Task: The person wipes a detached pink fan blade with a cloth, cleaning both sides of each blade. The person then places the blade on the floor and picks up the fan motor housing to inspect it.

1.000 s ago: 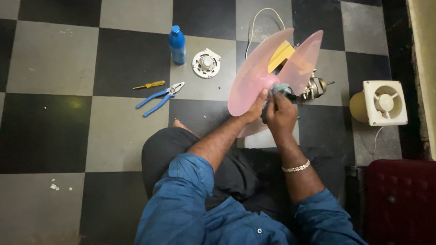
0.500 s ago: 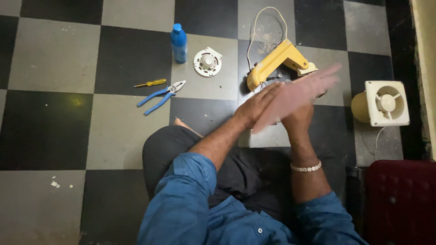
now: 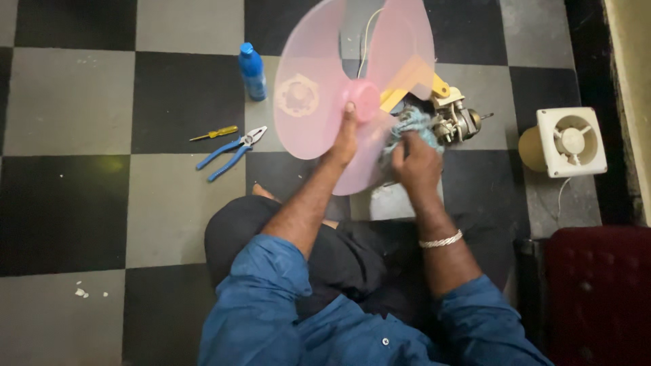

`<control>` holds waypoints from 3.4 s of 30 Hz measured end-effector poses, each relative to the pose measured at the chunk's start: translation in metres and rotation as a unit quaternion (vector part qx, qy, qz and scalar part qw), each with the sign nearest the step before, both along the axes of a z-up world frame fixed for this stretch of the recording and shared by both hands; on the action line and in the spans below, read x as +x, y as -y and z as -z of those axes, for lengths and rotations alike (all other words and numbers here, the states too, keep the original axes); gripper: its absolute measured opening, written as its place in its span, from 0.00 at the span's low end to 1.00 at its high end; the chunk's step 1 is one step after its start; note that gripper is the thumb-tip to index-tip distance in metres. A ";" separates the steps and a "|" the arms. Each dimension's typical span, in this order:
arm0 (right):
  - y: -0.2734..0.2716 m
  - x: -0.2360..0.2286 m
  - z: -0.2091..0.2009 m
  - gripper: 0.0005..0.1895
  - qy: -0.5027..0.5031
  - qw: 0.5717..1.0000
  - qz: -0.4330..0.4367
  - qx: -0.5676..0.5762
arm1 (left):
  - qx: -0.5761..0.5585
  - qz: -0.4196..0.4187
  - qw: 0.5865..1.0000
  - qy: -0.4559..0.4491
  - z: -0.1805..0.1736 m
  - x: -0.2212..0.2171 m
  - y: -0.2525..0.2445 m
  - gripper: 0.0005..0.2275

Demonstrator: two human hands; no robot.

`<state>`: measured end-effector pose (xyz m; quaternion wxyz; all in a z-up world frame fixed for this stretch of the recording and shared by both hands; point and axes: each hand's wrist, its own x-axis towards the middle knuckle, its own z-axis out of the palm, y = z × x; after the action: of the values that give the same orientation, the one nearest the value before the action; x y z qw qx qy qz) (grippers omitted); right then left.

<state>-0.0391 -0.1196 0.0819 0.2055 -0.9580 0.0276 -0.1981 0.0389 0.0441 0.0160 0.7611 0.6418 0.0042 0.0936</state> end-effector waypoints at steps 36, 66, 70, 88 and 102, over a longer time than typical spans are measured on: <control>0.083 -0.006 -0.045 0.15 -0.287 0.811 -0.131 0.493 | 0.165 0.359 0.917 -0.048 -0.129 -0.038 -0.012 0.37; 0.073 -0.006 -0.038 0.23 -0.133 0.783 -0.109 0.598 | 0.242 0.373 0.887 -0.123 -0.113 -0.022 -0.066 0.14; 0.059 -0.007 -0.037 0.36 -0.100 0.602 -0.090 0.787 | 0.135 0.353 0.924 -0.056 -0.151 -0.024 -0.098 0.11; -0.143 0.047 0.049 0.21 -0.389 0.763 -0.337 0.391 | -0.121 -0.100 0.960 -0.232 0.083 -0.077 -0.352 0.12; -0.285 0.083 0.098 0.32 -0.361 0.790 -0.447 0.214 | -0.013 -0.108 0.937 -0.332 0.156 -0.091 -0.376 0.14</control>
<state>0.0438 0.1650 -0.0156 0.4462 -0.7967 -0.2897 0.2868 -0.0520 0.4197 -0.1398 0.7100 0.6220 0.3272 -0.0434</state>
